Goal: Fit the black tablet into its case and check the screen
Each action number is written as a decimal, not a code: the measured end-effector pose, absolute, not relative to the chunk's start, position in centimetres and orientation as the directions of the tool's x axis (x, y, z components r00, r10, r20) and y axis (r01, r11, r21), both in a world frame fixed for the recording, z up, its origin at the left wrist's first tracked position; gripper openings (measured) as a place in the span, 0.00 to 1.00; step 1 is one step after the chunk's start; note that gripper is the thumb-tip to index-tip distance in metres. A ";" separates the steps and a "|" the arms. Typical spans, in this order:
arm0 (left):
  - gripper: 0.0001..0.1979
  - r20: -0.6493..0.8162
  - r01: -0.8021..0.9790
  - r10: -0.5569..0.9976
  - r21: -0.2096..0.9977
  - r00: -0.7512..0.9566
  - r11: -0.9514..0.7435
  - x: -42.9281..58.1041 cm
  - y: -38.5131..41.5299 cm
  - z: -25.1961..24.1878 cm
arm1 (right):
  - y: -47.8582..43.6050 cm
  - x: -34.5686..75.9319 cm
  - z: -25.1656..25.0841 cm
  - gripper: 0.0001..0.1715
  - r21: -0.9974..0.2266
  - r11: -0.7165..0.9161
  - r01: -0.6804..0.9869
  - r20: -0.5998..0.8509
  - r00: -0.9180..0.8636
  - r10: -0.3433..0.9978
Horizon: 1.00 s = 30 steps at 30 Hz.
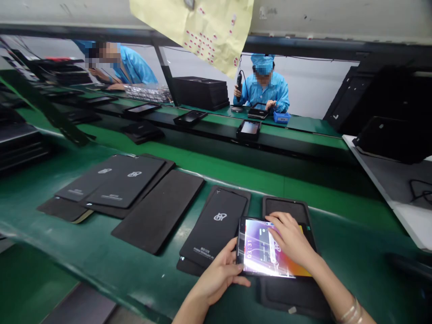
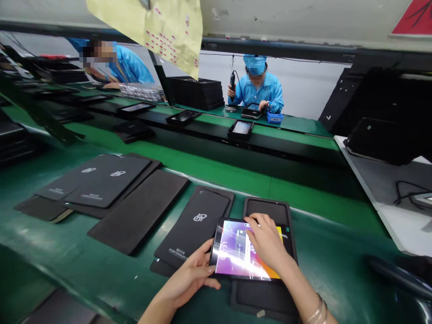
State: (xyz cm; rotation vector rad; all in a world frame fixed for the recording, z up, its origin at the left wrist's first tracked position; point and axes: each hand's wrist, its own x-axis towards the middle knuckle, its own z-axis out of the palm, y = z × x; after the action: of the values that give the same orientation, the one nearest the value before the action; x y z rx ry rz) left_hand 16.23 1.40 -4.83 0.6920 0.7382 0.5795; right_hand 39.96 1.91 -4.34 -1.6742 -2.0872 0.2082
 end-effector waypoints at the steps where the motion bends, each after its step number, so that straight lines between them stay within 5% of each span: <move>1: 0.36 -0.396 -0.248 0.681 0.723 0.615 0.645 16.1 1.4 -4.9 | 2.5 39.4 -4.2 0.15 -0.411 0.262 0.873 0.228 -0.180 0.957; 17: 0.42 -0.251 -0.413 0.661 0.612 0.707 0.674 16.8 1.2 -4.7 | 3.5 38.7 -2.5 0.16 -0.617 0.148 0.773 0.020 -0.172 0.985; 30: 0.53 -0.110 -0.521 0.693 0.578 0.713 0.628 17.6 0.2 -4.4 | 2.7 39.1 -0.7 0.16 -0.663 0.229 0.713 0.161 -0.164 0.973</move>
State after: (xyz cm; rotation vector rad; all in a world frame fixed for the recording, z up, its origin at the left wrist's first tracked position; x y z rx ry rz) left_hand 17.62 0.23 -4.44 0.5462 0.3391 0.7111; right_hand 39.08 2.73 -0.68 -1.5438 -1.9450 0.6007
